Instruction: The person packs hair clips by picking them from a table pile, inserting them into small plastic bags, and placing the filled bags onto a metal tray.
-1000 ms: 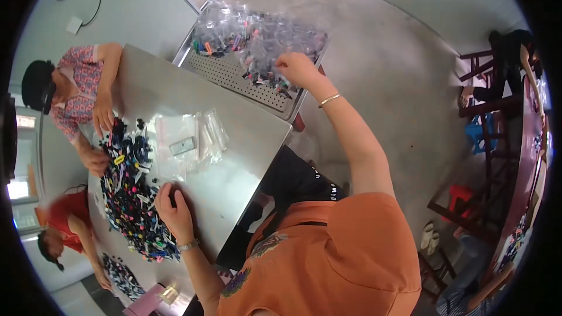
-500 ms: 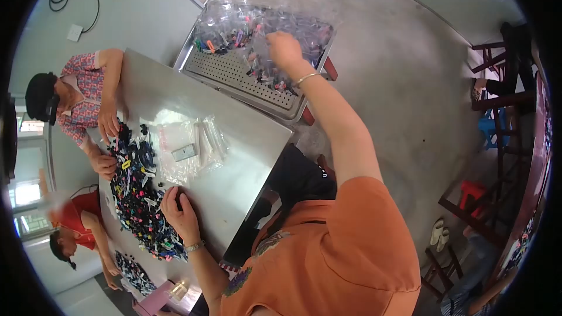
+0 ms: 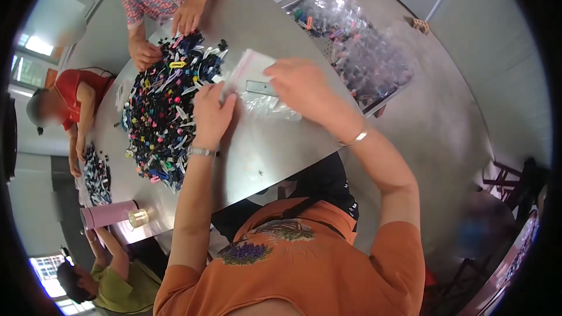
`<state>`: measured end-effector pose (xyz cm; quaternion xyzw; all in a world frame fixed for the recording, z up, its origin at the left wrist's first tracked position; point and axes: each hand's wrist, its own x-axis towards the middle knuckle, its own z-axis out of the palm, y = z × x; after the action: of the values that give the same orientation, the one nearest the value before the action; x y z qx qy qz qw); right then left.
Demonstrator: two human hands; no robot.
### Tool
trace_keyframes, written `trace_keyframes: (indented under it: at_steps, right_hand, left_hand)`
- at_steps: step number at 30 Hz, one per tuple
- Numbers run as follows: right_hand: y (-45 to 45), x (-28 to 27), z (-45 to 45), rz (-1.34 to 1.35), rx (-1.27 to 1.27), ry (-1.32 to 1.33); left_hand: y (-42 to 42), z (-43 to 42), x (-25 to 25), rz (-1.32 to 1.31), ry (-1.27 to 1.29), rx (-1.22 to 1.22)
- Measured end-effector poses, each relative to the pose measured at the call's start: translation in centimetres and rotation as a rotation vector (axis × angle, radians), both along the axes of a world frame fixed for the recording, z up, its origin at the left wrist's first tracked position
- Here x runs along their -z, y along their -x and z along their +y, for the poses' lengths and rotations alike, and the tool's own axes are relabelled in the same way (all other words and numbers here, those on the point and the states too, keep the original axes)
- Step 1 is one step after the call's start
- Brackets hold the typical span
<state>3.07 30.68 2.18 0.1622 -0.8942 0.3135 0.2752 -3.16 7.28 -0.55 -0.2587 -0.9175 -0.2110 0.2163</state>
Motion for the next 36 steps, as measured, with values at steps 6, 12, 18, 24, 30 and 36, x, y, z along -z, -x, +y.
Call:
trace_keyframes:
  at_steps: [6,12,18,24,30,36]
  right_hand:
    - [1.9,0.5,-4.4,-0.213,-0.012,-0.366]
    - [0.5,0.1,-3.9,-0.216,-0.014,-0.205]
    - [0.3,0.7,-4.6,-0.139,0.098,-0.142]
    - [1.1,-1.6,-11.4,0.029,-0.114,-0.011]
    - [2.3,-2.0,-16.1,0.087,-0.279,0.168]
    - [2.8,-2.0,-18.4,-0.024,-0.356,0.228]
  left_hand:
    - [-0.5,-0.3,0.6,-0.095,-0.032,-0.058]
    - [-0.1,-1.2,0.6,-0.083,-0.037,-0.128]
    - [0.6,-5.1,-0.6,0.021,-0.407,-0.272]
    - [-2.1,-7.8,-2.8,-1.079,-1.76,0.166]
    - [-3.3,-9.6,-2.1,-1.161,-1.846,0.275]
    - [-3.8,-10.9,-1.2,-1.198,-1.924,0.354]
